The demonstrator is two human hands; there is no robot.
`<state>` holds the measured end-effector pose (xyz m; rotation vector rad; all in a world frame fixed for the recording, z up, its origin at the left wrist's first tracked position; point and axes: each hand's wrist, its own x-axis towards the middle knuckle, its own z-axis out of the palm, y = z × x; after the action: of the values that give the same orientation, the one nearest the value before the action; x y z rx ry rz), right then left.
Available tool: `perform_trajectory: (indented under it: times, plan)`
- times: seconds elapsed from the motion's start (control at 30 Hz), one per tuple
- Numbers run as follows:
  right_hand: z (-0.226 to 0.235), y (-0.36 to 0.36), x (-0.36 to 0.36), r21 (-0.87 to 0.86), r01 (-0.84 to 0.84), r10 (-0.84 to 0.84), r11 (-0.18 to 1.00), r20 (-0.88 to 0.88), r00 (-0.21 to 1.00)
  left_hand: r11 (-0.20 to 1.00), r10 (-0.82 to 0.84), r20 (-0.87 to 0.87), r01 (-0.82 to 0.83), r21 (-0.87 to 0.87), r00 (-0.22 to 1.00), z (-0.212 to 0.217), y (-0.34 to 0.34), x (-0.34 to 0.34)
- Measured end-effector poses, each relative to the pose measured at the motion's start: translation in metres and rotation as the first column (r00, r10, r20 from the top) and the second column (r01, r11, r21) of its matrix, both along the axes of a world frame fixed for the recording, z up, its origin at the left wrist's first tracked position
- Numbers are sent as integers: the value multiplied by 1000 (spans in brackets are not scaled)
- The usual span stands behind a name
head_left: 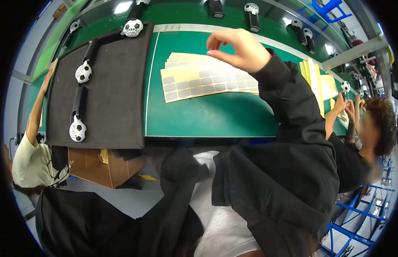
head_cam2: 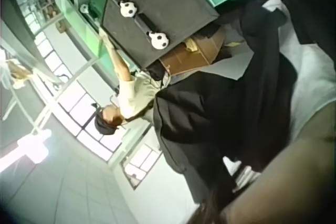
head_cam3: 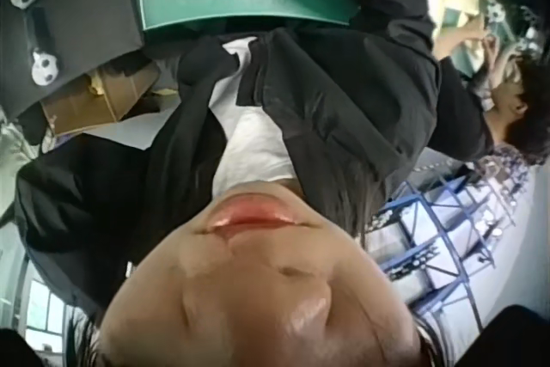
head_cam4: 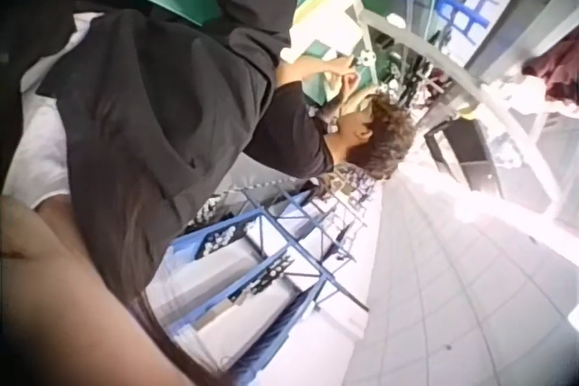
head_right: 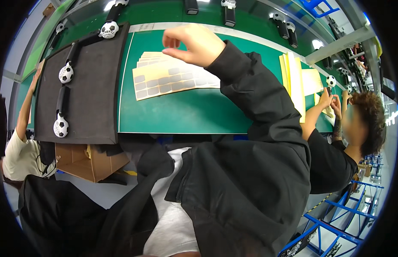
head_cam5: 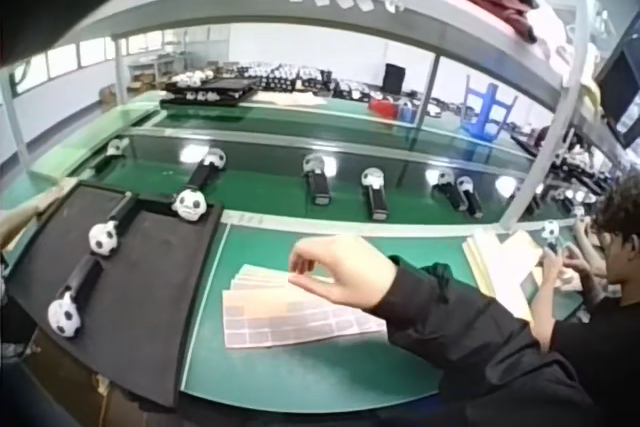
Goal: Assemble small plastic soccer-ball-themed objects by attaching internal components and applying labels at a factory workstation.
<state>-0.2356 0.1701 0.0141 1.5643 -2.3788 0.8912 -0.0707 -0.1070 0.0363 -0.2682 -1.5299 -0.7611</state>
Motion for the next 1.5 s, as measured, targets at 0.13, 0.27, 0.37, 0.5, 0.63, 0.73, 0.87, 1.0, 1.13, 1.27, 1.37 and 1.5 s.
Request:
perform_trajectory:
  times: [0.13, 0.27, 0.37, 0.5, 0.63, 0.73, 0.87, 1.0, 1.13, 1.27, 1.37, 1.5]
  plan:
    - [-68, 1, 3, 113, 241, -226, 964, -135, 965, 993, 83, 2, -83, -86, 997, 14, -18, 2]
    - [-128, 4, 21, 54, 357, -348, 933, -126, 929, 958, 207, -32, -209, -194, 978, 35, -41, 7]
    - [-140, 4, 28, -70, 352, -357, 934, -96, 929, 907, 320, -45, -320, -273, 946, 62, -43, 14]
    - [-139, -4, 29, -151, 418, -420, 896, 22, 907, 811, 463, -56, -448, -376, 885, 76, -47, 44]
    - [-142, -5, 35, -140, 491, -494, 860, 12, 869, 923, 374, 585, -228, -309, 720, -5, -107, -112]
    - [-141, -6, 29, -146, 465, -462, 873, 58, 885, 710, 701, 670, -337, -618, 247, -82, -185, -184]
    - [-143, -12, 27, -196, 503, -508, 842, 27, 861, 600, 759, 646, -299, -742, -82, -143, -226, -229]
    - [-146, -3, 30, -212, 521, -533, 827, 1, 846, 484, 830, 536, -281, -829, -151, -141, -229, -228]
    - [-150, -6, 24, -191, 497, -497, 847, 50, 866, 668, 682, 711, -543, -510, 172, -118, -226, -195]
    - [-134, -14, 16, -49, 523, -524, 851, -9, 852, 839, 445, 870, -437, -324, 212, -85, -209, -126]
    - [-88, -70, -17, -196, 255, -273, 947, -74, 959, 919, 237, 941, -370, -135, 243, -60, -187, -65]
    - [-68, -199, -77, -203, 131, -192, 970, -316, 929, 880, 325, 930, -414, -232, 172, -58, -189, -42]
